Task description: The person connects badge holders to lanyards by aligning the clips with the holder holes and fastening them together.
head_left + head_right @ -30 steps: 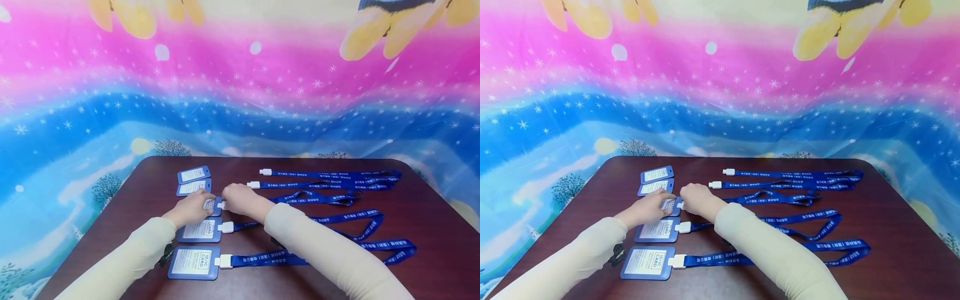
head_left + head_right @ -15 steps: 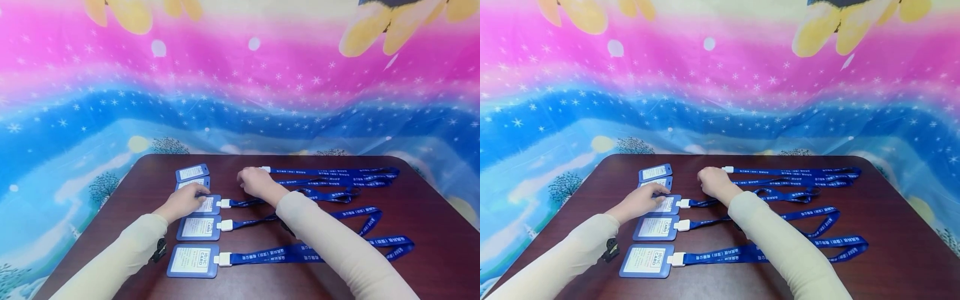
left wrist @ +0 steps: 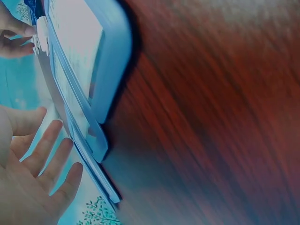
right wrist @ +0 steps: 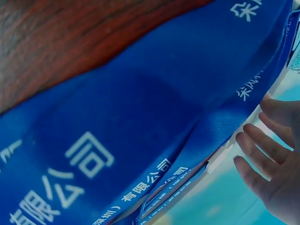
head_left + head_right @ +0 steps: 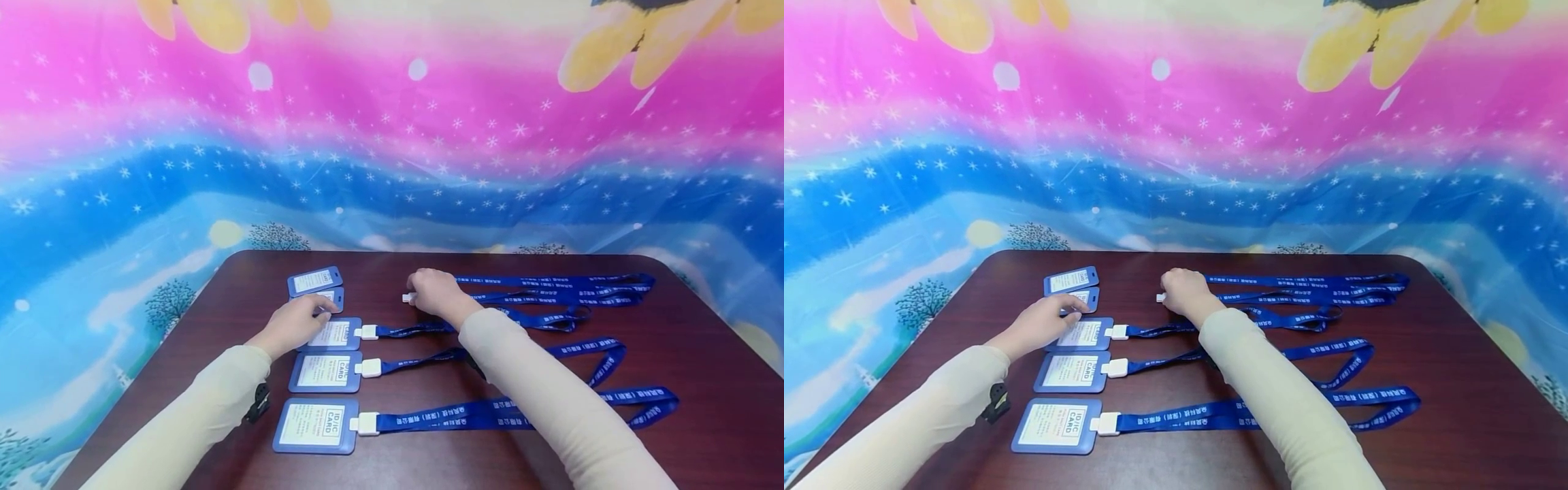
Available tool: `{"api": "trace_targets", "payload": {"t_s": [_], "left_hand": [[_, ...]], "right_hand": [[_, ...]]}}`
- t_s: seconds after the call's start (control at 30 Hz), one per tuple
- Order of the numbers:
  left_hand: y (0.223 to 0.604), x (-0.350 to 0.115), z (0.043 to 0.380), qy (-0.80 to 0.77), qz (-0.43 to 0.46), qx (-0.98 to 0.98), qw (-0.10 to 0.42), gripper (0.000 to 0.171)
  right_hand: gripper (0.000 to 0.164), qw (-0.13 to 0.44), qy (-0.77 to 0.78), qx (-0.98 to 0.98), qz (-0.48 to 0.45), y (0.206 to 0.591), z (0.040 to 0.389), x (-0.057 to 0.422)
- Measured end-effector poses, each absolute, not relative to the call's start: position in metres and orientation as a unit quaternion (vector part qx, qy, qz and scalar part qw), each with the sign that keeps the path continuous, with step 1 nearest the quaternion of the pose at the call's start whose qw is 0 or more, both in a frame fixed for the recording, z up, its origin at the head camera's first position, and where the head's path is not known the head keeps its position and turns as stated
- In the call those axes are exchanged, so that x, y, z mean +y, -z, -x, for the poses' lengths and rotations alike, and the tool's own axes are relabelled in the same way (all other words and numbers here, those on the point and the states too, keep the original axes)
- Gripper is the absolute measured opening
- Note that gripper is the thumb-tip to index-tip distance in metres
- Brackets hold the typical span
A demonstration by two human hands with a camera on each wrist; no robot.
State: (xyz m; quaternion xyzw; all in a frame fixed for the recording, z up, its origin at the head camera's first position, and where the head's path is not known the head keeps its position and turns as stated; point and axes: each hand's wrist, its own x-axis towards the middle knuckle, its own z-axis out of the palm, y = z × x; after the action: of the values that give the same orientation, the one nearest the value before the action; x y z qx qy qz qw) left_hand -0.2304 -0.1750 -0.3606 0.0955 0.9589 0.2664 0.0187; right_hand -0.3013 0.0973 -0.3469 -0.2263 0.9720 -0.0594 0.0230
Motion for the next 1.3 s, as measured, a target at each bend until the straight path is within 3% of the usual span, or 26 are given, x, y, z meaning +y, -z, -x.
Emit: {"api": "trace_targets", "payload": {"t_s": [0.47,0.87,1.3], "left_hand": [[0.366,-0.187,0.256,-0.219,-0.096,0.971,-0.006,0.034],[0.369,-0.176,0.276,-0.115,-0.087,0.989,0.039,0.054],[0.368,-0.172,0.278,-0.112,-0.061,0.992,0.023,0.05]], "right_hand": [[0.007,0.024,0.074,0.978,0.193,0.356,0.313,0.089],[0.008,0.031,0.06,0.984,0.167,0.351,0.31,0.083],[0.012,0.033,0.101,0.983,0.153,0.353,0.31,0.084]]}}
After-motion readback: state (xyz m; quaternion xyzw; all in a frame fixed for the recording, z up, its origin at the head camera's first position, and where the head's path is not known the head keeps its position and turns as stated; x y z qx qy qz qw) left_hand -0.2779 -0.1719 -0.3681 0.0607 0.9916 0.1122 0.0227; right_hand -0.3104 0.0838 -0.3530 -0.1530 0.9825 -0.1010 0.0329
